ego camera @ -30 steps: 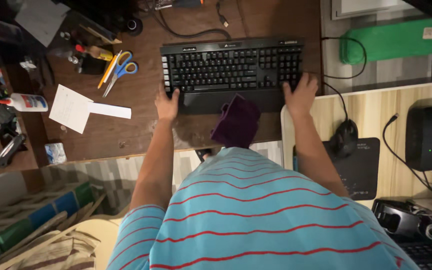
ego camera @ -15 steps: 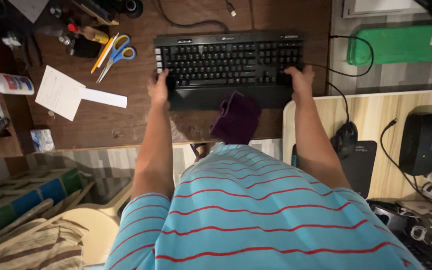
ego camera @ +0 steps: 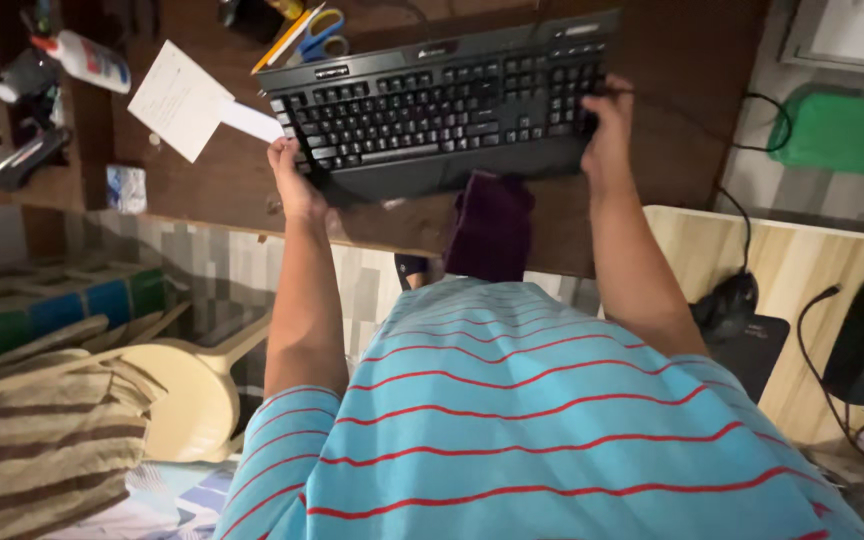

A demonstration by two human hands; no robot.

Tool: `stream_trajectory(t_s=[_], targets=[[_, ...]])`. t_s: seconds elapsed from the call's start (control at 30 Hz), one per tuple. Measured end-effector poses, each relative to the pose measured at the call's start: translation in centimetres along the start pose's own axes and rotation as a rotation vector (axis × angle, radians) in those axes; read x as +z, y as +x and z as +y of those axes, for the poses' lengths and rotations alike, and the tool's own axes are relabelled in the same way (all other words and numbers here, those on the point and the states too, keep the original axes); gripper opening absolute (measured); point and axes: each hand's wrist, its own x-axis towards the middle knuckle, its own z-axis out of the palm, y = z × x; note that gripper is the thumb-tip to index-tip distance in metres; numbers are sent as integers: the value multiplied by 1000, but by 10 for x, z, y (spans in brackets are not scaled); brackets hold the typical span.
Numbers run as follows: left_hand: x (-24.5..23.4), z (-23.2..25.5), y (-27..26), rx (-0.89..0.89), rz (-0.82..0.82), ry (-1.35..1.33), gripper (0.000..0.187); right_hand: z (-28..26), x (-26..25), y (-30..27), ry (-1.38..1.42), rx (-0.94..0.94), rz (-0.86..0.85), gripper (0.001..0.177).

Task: The person picks up a keyboard and a separate palm rest, aligns them, and snaps the palm rest into place. They then flip the keyboard over to inspect the underside and reposition it on the desk.

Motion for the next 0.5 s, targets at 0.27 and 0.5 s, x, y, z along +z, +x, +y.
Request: stream_trajectory(t_s=[0.27,0.5], targets=[[26,14,-26,36,-139,-121,57,-21,4,-3,93,-136,-65,44],[42,28,-32,-77,-262,-275,57,-37,-3,-7,258,-105,-9,48]])
